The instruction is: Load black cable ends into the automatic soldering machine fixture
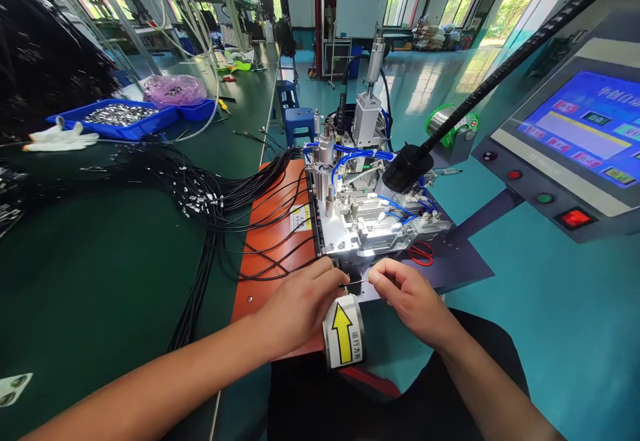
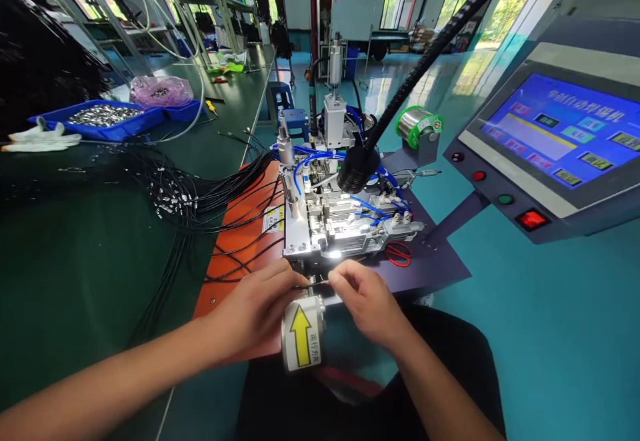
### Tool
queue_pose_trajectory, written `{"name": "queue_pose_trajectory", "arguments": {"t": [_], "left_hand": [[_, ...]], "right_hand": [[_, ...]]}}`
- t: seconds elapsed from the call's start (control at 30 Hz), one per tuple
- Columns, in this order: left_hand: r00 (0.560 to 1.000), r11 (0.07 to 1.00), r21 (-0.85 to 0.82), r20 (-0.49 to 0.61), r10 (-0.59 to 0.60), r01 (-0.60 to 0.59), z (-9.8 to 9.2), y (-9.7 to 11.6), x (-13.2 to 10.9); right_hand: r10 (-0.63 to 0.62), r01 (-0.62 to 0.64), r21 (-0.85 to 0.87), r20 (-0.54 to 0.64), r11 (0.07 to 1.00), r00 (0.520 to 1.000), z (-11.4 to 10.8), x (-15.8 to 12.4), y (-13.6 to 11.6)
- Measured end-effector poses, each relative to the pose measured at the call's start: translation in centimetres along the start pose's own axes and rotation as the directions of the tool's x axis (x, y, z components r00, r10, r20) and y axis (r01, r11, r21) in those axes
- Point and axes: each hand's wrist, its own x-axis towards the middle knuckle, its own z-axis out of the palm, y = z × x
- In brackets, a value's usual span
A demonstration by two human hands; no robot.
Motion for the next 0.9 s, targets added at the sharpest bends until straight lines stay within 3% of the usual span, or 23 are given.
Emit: {"name": "queue_pose_trajectory", "arguments": {"t": [0.13,0.37,0.67,0.9], "left_hand": [[1.0,1.0,0.02,-0.011,-0.007,0.007,-0.1,-0.3,-0.5],[0.996,0.998,0.058,-0.094,-0.002,0.008,1.5,-1.8,-1.9],[0.995,0.99,0.13,-0.09,-0.041,0.052,2.0,-2.4,-1.9],[0.995,0.992,0.097,-0.069,-0.076,0.082,2.0,-2.5,-1.7]], "right_hand": [[-0.02,0.02,-0.013,0.008,1.0,1.0,0.5,0.3,0.3],[0.005,-0.005,-0.029,0.012,1.0,1.0,2.0,0.8,1.3],[0.064,-0.064,-0.006,-0.029,0.998,0.998,3.3,1.3,1.8],[0.08,-0.08,0.006,-0.044,0.997,0.996,3.8,1.5,2.4]]}}
